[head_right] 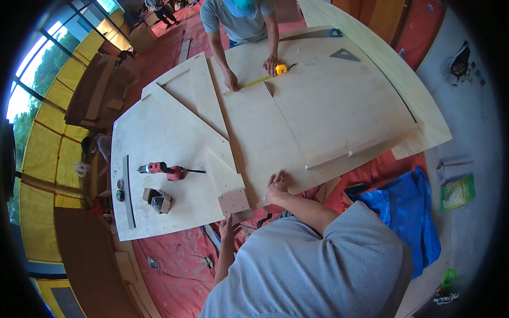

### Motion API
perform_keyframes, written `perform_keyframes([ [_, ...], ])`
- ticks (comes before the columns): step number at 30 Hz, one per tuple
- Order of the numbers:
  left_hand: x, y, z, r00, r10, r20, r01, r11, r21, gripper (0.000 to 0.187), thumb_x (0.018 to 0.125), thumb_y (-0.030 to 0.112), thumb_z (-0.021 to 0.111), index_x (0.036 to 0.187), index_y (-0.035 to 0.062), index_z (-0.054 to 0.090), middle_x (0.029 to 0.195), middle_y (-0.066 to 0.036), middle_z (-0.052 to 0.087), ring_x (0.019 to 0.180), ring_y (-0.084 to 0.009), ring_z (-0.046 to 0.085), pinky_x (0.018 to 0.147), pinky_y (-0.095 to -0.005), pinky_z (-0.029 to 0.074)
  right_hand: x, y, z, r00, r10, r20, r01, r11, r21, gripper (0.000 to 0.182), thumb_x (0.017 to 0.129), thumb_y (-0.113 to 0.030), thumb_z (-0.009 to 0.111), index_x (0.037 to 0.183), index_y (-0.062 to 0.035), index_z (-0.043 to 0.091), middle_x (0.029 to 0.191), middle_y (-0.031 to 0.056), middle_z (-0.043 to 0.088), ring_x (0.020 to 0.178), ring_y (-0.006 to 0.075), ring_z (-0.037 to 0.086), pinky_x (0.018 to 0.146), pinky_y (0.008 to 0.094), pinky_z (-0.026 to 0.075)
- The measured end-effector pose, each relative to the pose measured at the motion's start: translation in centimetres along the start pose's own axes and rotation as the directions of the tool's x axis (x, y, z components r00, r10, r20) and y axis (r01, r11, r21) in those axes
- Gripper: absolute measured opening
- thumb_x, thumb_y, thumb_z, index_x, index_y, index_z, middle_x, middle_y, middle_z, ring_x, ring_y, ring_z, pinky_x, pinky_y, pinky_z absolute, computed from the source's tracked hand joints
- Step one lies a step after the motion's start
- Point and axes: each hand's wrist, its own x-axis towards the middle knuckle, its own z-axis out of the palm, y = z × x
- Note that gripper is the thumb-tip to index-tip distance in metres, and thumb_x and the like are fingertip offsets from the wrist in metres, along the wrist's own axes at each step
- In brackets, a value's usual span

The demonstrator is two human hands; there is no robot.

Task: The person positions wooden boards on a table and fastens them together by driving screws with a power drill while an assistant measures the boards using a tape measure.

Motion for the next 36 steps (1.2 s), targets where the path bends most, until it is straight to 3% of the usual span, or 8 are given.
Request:
perform_keyframes([
  [4, 0.0, -0.5, 0.1, 1.0, -0.006, -0.02, 0.006, 1.0, -0.025, 0.043, 0.099, 0.042, 0.076, 0.116, 0.0064, 0.059, 0.104, -0.009, 0.071, 0.086, -0.0246, 0.075, 0.069, -0.0388, 0.064, 5.0, 1.2, 5.9, 0.997, -0.04, -0.066, 0.034, 0.995, -0.094, 0.106, 0.084, -0.051, 0.079, 0.16, 0.0069, 0.032, 0.161, 0.0484, 0.023, 0.151, 0.063, 0.025, 0.122, 0.0711, 0.024],
  [5, 0.8, -1.4, -0.4, 1.0, 0.0, -0.008, -0.001, 0.999, -0.034, 0.036, 0.101, 0.036, 0.074, 0.118, 0.0088, 0.058, 0.103, -0.009, 0.07, 0.085, -0.0251, 0.075, 0.069, -0.0398, 0.064, 4.3, 1.3, 4.3, 0.997, -0.045, -0.065, 0.039, 0.995, -0.089, 0.106, 0.084, -0.051, 0.079, 0.16, 0.0069, 0.032, 0.161, 0.0484, 0.023, 0.151, 0.063, 0.025, 0.122, 0.0711, 0.024],
  [7, 0.0, -1.0, 0.0, 0.999, -0.016, -0.03, 0.015, 0.999, -0.031, 0.035, 0.101, 0.035, 0.073, 0.119, 0.01, 0.057, 0.103, -0.009, 0.07, 0.085, -0.0254, 0.075, 0.069, -0.0398, 0.065, 1.6, 1.9, -1.1, 0.99, -0.138, 0.036, 0.14, 0.987, -0.072, 0.068, 0.095, -0.029, 0.063, 0.151, 0.0073, 0.048, 0.155, 0.0463, 0.037, 0.144, 0.0605, 0.039, 0.112, 0.0682, 0.039],
  [11, 0.1, -1.3, 0.2, 0.999, -0.015, -0.044, 0.013, 0.999, -0.048, 0.033, 0.102, 0.033, 0.073, 0.12, 0.0115, 0.055, 0.102, -0.009, 0.07, 0.084, -0.0256, 0.075, 0.069, -0.0398, 0.064, 1.9, 4.0, -3.1, 0.977, -0.189, 0.103, 0.191, 0.982, -0.008, 0.066, 0.093, -0.031, 0.066, 0.147, 0.0053, 0.054, 0.158, 0.0412, 0.037, 0.143, 0.0559, 0.042, 0.109, 0.0648, 0.044],
  [13, 0.1, -1.4, 0.2, 0.999, 0.005, -0.039, -0.007, 0.998, -0.066, 0.033, 0.102, 0.032, 0.073, 0.12, 0.0113, 0.055, 0.101, -0.009, 0.07, 0.083, -0.0253, 0.075, 0.068, -0.0397, 0.064, 1.7, 5.0, -4.6, 0.959, -0.274, 0.071, 0.259, 0.949, 0.178, 0.078, 0.089, -0.038, 0.073, 0.152, 0.0025, 0.049, 0.165, 0.0355, 0.03, 0.149, 0.054, 0.037, 0.114, 0.0637, 0.04],
  [19, 0.0, -1.0, -0.3, 0.999, -0.023, -0.039, 0.022, 0.999, -0.031, 0.031, 0.101, 0.032, 0.074, 0.118, 0.0133, 0.057, 0.098, -0.01, 0.072, 0.076, -0.0239, 0.073, 0.066, -0.0388, 0.063, 1.4, 4.9, -3.7, 0.985, -0.153, 0.076, 0.151, 0.988, 0.023, 0.123, 0.078, -0.051, 0.088, 0.166, 0.0003, 0.018, 0.172, 0.0319, 0.012, 0.159, 0.0525, 0.014, 0.128, 0.0629, 0.018],
  [22, 0.3, -1.2, -0.6, 1.0, -0.014, -0.023, 0.014, 0.999, -0.032, 0.03, 0.1, 0.032, 0.075, 0.117, 0.0143, 0.058, 0.097, -0.01, 0.073, 0.075, -0.023, 0.073, 0.066, -0.0385, 0.063, 2.0, 4.4, -2.5, 0.988, -0.134, 0.08, 0.134, 0.991, 0.01, 0.131, 0.076, -0.051, 0.09, 0.167, 0.0004, 0.01, 0.173, 0.0328, 0.004, 0.16, 0.0529, 0.007, 0.129, 0.0638, 0.011],
  [36, 1.9, -0.8, -2.4, 0.993, 0.01, 0.121, -0.017, 0.998, 0.059, 0.032, 0.097, 0.029, 0.078, 0.111, 0.0031, 0.064, 0.093, -0.008, 0.071, 0.069, -0.0161, 0.067, 0.057, -0.0308, 0.057, 3.8, 3.5, -1.1, 0.989, -0.086, 0.12, 0.095, 0.993, -0.072, 0.137, 0.074, -0.049, 0.094, 0.167, 0.0019, 0.007, 0.172, 0.0351, -0.001, 0.159, 0.0555, 0.0, 0.129, 0.0647, 0.012],
])
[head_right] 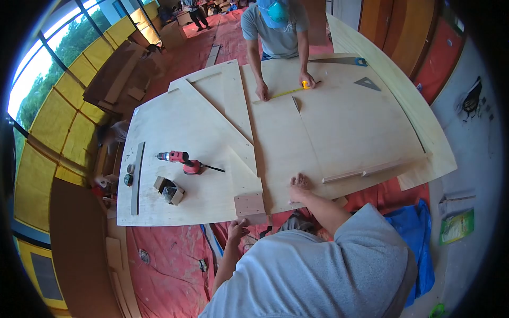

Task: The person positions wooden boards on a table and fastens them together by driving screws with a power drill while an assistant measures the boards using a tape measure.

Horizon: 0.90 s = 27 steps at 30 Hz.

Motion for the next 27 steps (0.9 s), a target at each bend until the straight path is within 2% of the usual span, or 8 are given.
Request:
perform_keyframes([
  [1, 0.5, -0.4, -0.2, 1.0, 0.015, -0.007, -0.015, 1.0, -0.002, 0.033, 0.095, 0.029, 0.08, 0.11, 0.0032, 0.065, 0.092, -0.007, 0.071, 0.062, -0.0137, 0.061, 0.053, -0.0304, 0.053, 0.1, -0.1, 0.1, 1.0, 0.004, -0.001, -0.004, 1.0, -0.017, 0.138, 0.073, -0.049, 0.095, 0.167, 0.0022, 0.008, 0.172, 0.0359, -0.001, 0.159, 0.0555, 0.001, 0.129, 0.0642, 0.013],
  [4, 0.6, -0.7, -0.4, 0.999, 0.052, -0.01, -0.052, 0.999, 0.011, 0.032, 0.094, 0.03, 0.081, 0.108, 0.0034, 0.068, 0.089, -0.005, 0.071, 0.06, -0.0123, 0.058, 0.051, -0.0294, 0.05, -0.4, -0.7, -1.0, 1.0, 0.016, 0.027, -0.014, 0.999, -0.047, 0.139, 0.07, -0.05, 0.096, 0.165, 0.0053, 0.012, 0.171, 0.038, 0.001, 0.159, 0.0559, 0.004, 0.129, 0.0637, 0.014],
  [8, 1.0, -1.4, -0.7, 0.994, 0.106, 0.019, -0.106, 0.994, 0.003, 0.033, 0.094, 0.031, 0.08, 0.108, 0.0032, 0.07, 0.088, -0.005, 0.072, 0.061, -0.0112, 0.057, 0.051, -0.0277, 0.047, 0.1, -1.0, -1.1, 0.998, 0.032, 0.056, -0.025, 0.993, -0.114, 0.141, 0.068, -0.051, 0.097, 0.164, 0.0087, 0.014, 0.169, 0.0413, 0.006, 0.158, 0.0568, 0.008, 0.129, 0.0645, 0.014],
  [10, 0.7, -0.8, -0.8, 0.993, 0.11, 0.029, -0.113, 0.99, 0.088, 0.03, 0.096, 0.032, 0.079, 0.107, 0.0053, 0.07, 0.089, -0.005, 0.072, 0.06, -0.0112, 0.053, 0.055, -0.0288, 0.048, 0.2, -1.1, -0.9, 1.0, 0.016, 0.02, -0.013, 0.992, -0.128, 0.141, 0.068, -0.051, 0.097, 0.163, 0.0105, 0.015, 0.167, 0.0428, 0.011, 0.158, 0.0572, 0.011, 0.129, 0.066, 0.014],
  [15, 0.6, -1.0, -0.7, 0.991, 0.13, 0.016, -0.131, 0.985, 0.109, 0.034, 0.096, 0.036, 0.078, 0.109, 0.0051, 0.072, 0.093, -0.005, 0.075, 0.062, -0.0114, 0.057, 0.055, -0.0287, 0.048, -0.3, -1.6, -0.9, 1.0, 0.009, 0.026, -0.004, 0.981, -0.194, 0.138, 0.067, -0.049, 0.098, 0.163, 0.0102, 0.018, 0.166, 0.0437, 0.016, 0.157, 0.0572, 0.015, 0.128, 0.0659, 0.014],
  [17, 1.4, -1.0, -1.1, 0.987, 0.145, 0.072, -0.152, 0.983, 0.103, 0.036, 0.095, 0.036, 0.079, 0.108, 0.003, 0.072, 0.089, -0.005, 0.074, 0.059, -0.0116, 0.057, 0.053, -0.0283, 0.049, 0.8, -1.4, -1.0, 1.0, -0.004, 0.001, 0.004, 0.984, -0.177, 0.137, 0.068, -0.049, 0.098, 0.163, 0.0101, 0.019, 0.166, 0.0436, 0.016, 0.157, 0.0573, 0.016, 0.128, 0.0662, 0.015],
  [23, 0.3, 1.1, -1.1, 0.996, 0.045, 0.077, -0.06, 0.976, 0.207, 0.038, 0.094, 0.035, 0.082, 0.106, 0.0005, 0.074, 0.083, -0.005, 0.07, 0.057, -0.0116, 0.059, 0.052, -0.0279, 0.05, 0.2, -0.6, 0.7, 0.999, 0.035, -0.035, -0.037, 0.998, -0.056, 0.135, 0.069, -0.049, 0.097, 0.163, 0.0079, 0.019, 0.169, 0.0395, 0.013, 0.156, 0.0586, 0.016, 0.127, 0.0693, 0.015],
  [27, 0.5, 1.8, -1.4, 0.995, -0.059, 0.08, 0.04, 0.974, 0.222, 0.036, 0.095, 0.033, 0.082, 0.108, 0.0006, 0.073, 0.082, -0.005, 0.071, 0.06, -0.0128, 0.063, 0.053, -0.0269, 0.051, -0.8, 0.1, 0.3, 0.996, -0.011, -0.093, 0.013, 1.0, 0.02, 0.132, 0.069, -0.046, 0.097, 0.164, 0.005, 0.02, 0.17, 0.0379, 0.012, 0.156, 0.0586, 0.016, 0.126, 0.0695, 0.016],
])
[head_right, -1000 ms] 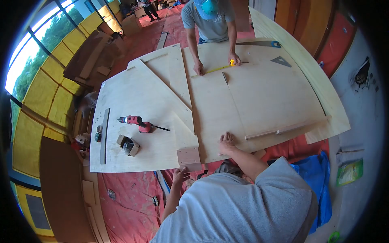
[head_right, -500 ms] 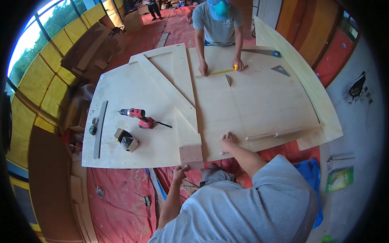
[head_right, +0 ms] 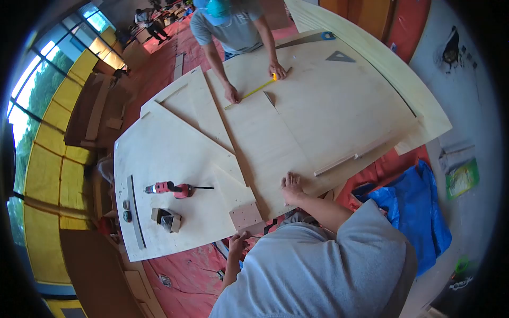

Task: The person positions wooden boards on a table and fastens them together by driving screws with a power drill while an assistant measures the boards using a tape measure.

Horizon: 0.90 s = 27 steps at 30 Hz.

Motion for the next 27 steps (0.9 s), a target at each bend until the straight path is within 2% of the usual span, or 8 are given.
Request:
perform_keyframes([
  [2, -0.2, 0.3, 0.2, 0.998, -0.062, -0.005, 0.062, 0.995, -0.083, 0.032, 0.096, 0.03, 0.081, 0.105, 0.0006, 0.071, 0.081, -0.006, 0.071, 0.061, -0.0141, 0.065, 0.053, -0.0263, 0.052, -0.3, 0.1, 0.4, 1.0, -0.014, -0.026, 0.015, 1.0, 0.023, 0.131, 0.07, -0.045, 0.096, 0.164, 0.0042, 0.02, 0.17, 0.0382, 0.012, 0.156, 0.0586, 0.016, 0.126, 0.0698, 0.016],
  [8, 0.5, 1.0, -0.3, 0.985, -0.171, 0.009, 0.171, 0.985, -0.026, 0.028, 0.096, 0.028, 0.08, 0.1, 0.0032, 0.068, 0.084, -0.006, 0.071, 0.067, -0.0165, 0.069, 0.061, -0.0299, 0.058, -0.1, 0.4, 1.1, 0.999, -0.045, -0.023, 0.047, 0.997, 0.055, 0.128, 0.072, -0.044, 0.093, 0.163, 0.0065, 0.019, 0.168, 0.0409, 0.01, 0.156, 0.0608, 0.011, 0.127, 0.0695, 0.012],
  [10, 0.9, 0.8, -0.6, 0.98, -0.2, 0.019, 0.201, 0.979, -0.025, 0.026, 0.098, 0.026, 0.078, 0.104, 0.0035, 0.067, 0.087, -0.008, 0.073, 0.068, -0.018, 0.07, 0.06, -0.03, 0.058, 0.8, 0.5, 3.2, 0.981, -0.05, -0.185, 0.063, 0.996, 0.067, 0.124, 0.074, -0.041, 0.091, 0.163, 0.0081, 0.02, 0.167, 0.0428, 0.01, 0.156, 0.0618, 0.011, 0.126, 0.0703, 0.012],
  [14, -0.4, 2.2, 0.5, 0.976, -0.214, 0.035, 0.216, 0.972, -0.091, 0.024, 0.099, 0.025, 0.076, 0.105, 0.0039, 0.067, 0.091, -0.01, 0.076, 0.07, -0.0185, 0.072, 0.061, -0.029, 0.057, -0.6, 0.5, 0.4, 0.991, -0.071, -0.11, 0.08, 0.993, 0.081, 0.119, 0.076, -0.04, 0.089, 0.162, 0.0094, 0.023, 0.167, 0.0438, 0.01, 0.155, 0.0621, 0.013, 0.126, 0.0705, 0.012],
  [16, -0.6, 2.4, 0.9, 0.976, -0.215, -0.027, 0.212, 0.973, -0.09, 0.023, 0.1, 0.024, 0.076, 0.106, 0.0042, 0.067, 0.093, -0.011, 0.077, 0.072, -0.0192, 0.073, 0.062, -0.0289, 0.058, -1.2, 0.3, -0.8, 0.994, -0.066, -0.089, 0.072, 0.995, 0.062, 0.091, 0.088, -0.026, 0.072, 0.16, 0.0098, 0.029, 0.168, 0.0416, 0.014, 0.155, 0.0613, 0.017, 0.125, 0.0721, 0.011],
  [19, -0.5, 1.8, 0.5, 0.984, -0.165, 0.062, 0.172, 0.976, -0.136, 0.022, 0.1, 0.023, 0.075, 0.107, 0.0041, 0.067, 0.091, -0.011, 0.077, 0.073, -0.0193, 0.073, 0.063, -0.0292, 0.058, 1.2, -0.2, 3.7, 0.976, -0.015, -0.219, 0.027, 0.998, 0.053, 0.112, 0.08, -0.039, 0.085, 0.161, 0.0097, 0.026, 0.166, 0.0439, 0.012, 0.154, 0.0629, 0.016, 0.125, 0.0718, 0.012],
  [26, 0.1, 1.4, -0.2, 0.983, -0.174, 0.059, 0.179, 0.98, -0.087, 0.027, 0.099, 0.029, 0.077, 0.107, 0.0043, 0.069, 0.091, -0.009, 0.077, 0.073, -0.0166, 0.072, 0.063, -0.028, 0.055, 0.5, -0.2, 1.8, 0.996, -0.036, -0.079, 0.04, 0.998, 0.051, 0.106, 0.082, -0.032, 0.082, 0.16, 0.0112, 0.024, 0.166, 0.0448, 0.013, 0.153, 0.0637, 0.017, 0.124, 0.0726, 0.014],
  [27, 0.1, 1.5, -0.4, 0.979, -0.19, 0.074, 0.194, 0.98, -0.049, 0.027, 0.099, 0.03, 0.077, 0.105, 0.0041, 0.07, 0.092, -0.009, 0.077, 0.074, -0.016, 0.072, 0.064, -0.0279, 0.055, 1.1, -0.4, 3.2, 0.983, -0.021, -0.185, 0.029, 0.999, 0.043, 0.105, 0.081, -0.028, 0.082, 0.159, 0.0122, 0.025, 0.166, 0.0455, 0.013, 0.153, 0.0643, 0.017, 0.125, 0.0724, 0.014],
])
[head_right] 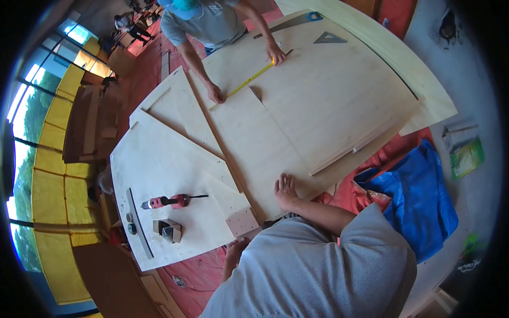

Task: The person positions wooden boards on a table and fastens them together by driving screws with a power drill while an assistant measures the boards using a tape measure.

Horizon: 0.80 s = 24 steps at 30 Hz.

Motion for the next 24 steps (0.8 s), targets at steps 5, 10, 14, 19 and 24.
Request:
perform_keyframes([
  [5, 1.5, -1.7, -1.0, 0.998, 0.069, -0.002, -0.069, 0.996, -0.063, 0.035, 0.096, 0.034, 0.079, 0.11, 0.0025, 0.076, 0.096, -0.008, 0.077, 0.079, -0.0156, 0.071, 0.07, -0.0301, 0.056, -1.8, 0.8, -6.9, 0.96, -0.27, 0.074, 0.279, 0.947, -0.161, 0.091, 0.076, -0.043, 0.085, 0.144, 0.009, 0.055, 0.149, 0.0252, 0.058, 0.145, 0.0395, 0.046, 0.13, 0.0542, 0.02],
  [10, 0.5, -1.8, 0.6, 0.975, 0.167, -0.144, -0.176, 0.983, -0.049, 0.036, 0.096, 0.036, 0.078, 0.119, 0.0087, 0.077, 0.101, -0.004, 0.077, 0.086, -0.017, 0.072, 0.071, -0.0335, 0.057, 0.1, 0.0, -5.2, 0.964, -0.202, 0.17, 0.237, 0.946, -0.221, 0.104, 0.077, -0.054, 0.083, 0.149, 0.0115, 0.048, 0.154, 0.0306, 0.051, 0.152, 0.0434, 0.037, 0.13, 0.054, 0.022],
  [14, 0.7, -2.6, 1.9, 0.97, 0.16, -0.185, -0.158, 0.987, 0.024, 0.035, 0.097, 0.036, 0.075, 0.122, 0.0119, 0.076, 0.099, -0.004, 0.076, 0.087, -0.0168, 0.072, 0.066, -0.0351, 0.057, 4.4, -1.2, -8.3, 0.917, -0.139, 0.374, 0.218, 0.96, -0.177, 0.107, 0.08, -0.054, 0.085, 0.151, 0.0138, 0.042, 0.154, 0.0373, 0.047, 0.149, 0.0497, 0.04, 0.126, 0.0523, 0.031],
  [19, 0.6, -3.6, 3.0, 0.945, 0.221, -0.242, -0.246, 0.966, -0.076, 0.041, 0.096, 0.036, 0.075, 0.126, 0.0081, 0.072, 0.104, -0.009, 0.075, 0.087, -0.0228, 0.073, 0.068, -0.0425, 0.06, 9.8, -4.8, -12.2, 0.895, -0.304, 0.327, 0.301, 0.952, 0.062, 0.098, 0.089, -0.049, 0.08, 0.156, 0.0091, 0.039, 0.156, 0.0345, 0.045, 0.142, 0.0474, 0.05, 0.121, 0.0486, 0.039],
  [24, 1.2, -4.4, 3.8, 0.894, 0.283, -0.348, -0.316, 0.948, -0.04, 0.04, 0.092, 0.033, 0.075, 0.122, 0.0068, 0.072, 0.098, -0.01, 0.076, 0.079, -0.0238, 0.073, 0.063, -0.043, 0.061, 14.7, -11.1, -10.8, 0.848, -0.521, -0.101, 0.53, 0.831, 0.165, 0.109, 0.091, -0.053, 0.077, 0.163, 0.0091, 0.023, 0.168, 0.034, 0.026, 0.155, 0.0455, 0.031, 0.126, 0.0471, 0.033],
])
